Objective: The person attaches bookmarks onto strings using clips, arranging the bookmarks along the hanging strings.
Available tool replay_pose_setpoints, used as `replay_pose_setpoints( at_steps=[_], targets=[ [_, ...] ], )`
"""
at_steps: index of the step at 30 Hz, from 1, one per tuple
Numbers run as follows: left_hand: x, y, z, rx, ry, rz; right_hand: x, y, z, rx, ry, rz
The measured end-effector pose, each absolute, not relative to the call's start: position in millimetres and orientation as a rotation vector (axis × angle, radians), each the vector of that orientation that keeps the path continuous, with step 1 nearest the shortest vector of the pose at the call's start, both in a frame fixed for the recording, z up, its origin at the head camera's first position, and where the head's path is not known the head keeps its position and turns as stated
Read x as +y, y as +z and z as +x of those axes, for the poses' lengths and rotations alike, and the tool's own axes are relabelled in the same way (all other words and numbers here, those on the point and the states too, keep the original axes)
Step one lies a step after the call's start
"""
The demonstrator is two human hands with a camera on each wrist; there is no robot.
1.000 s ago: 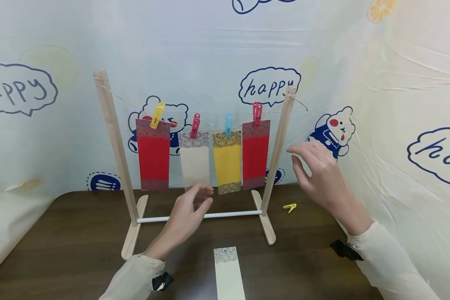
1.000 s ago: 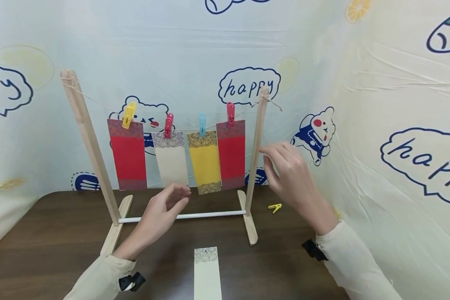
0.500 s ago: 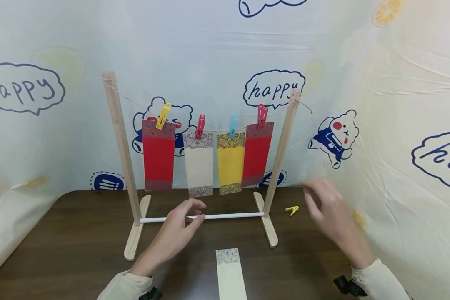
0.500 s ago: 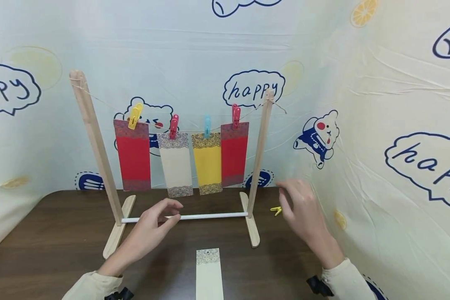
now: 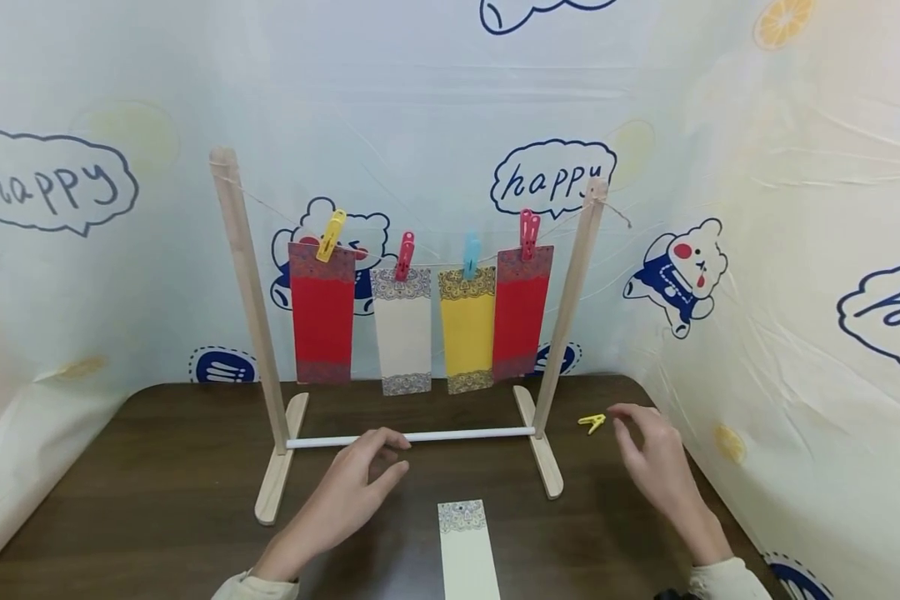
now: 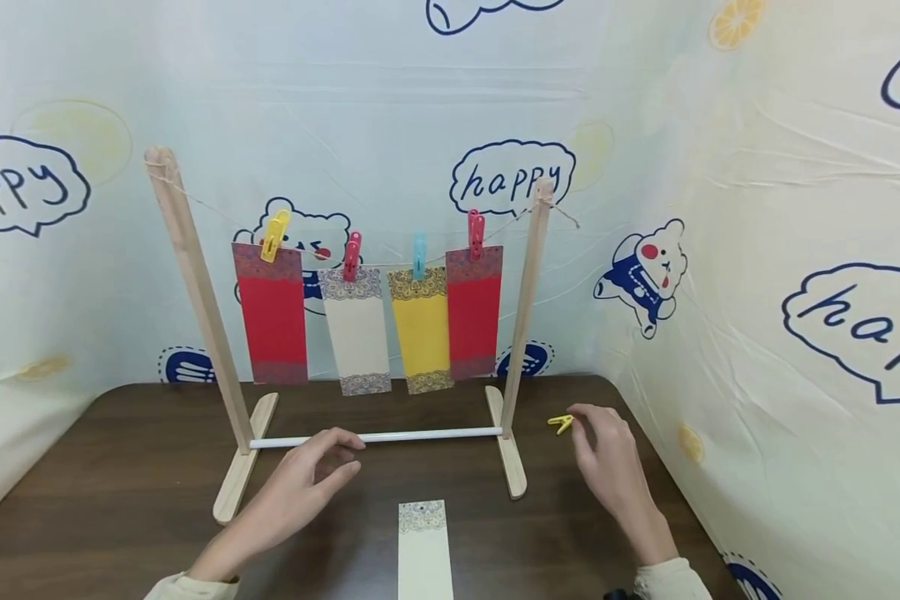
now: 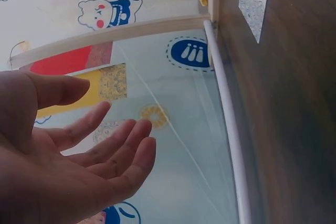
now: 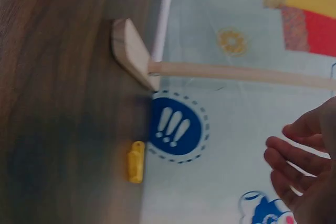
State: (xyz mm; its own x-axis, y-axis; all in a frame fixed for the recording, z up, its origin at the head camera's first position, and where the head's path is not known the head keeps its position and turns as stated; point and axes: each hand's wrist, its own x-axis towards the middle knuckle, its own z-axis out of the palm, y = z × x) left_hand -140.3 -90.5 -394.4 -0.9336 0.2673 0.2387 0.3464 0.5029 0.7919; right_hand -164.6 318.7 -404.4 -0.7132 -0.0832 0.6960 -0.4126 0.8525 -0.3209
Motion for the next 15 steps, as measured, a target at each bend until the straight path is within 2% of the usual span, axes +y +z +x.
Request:
replay_pose_setpoints(
  at_steps=[15],
  targets=[
    [-74,-412,-140,-2.785,-1.282,-0.710,339,-447,-207,-2.611,0.783,0.183]
  ],
)
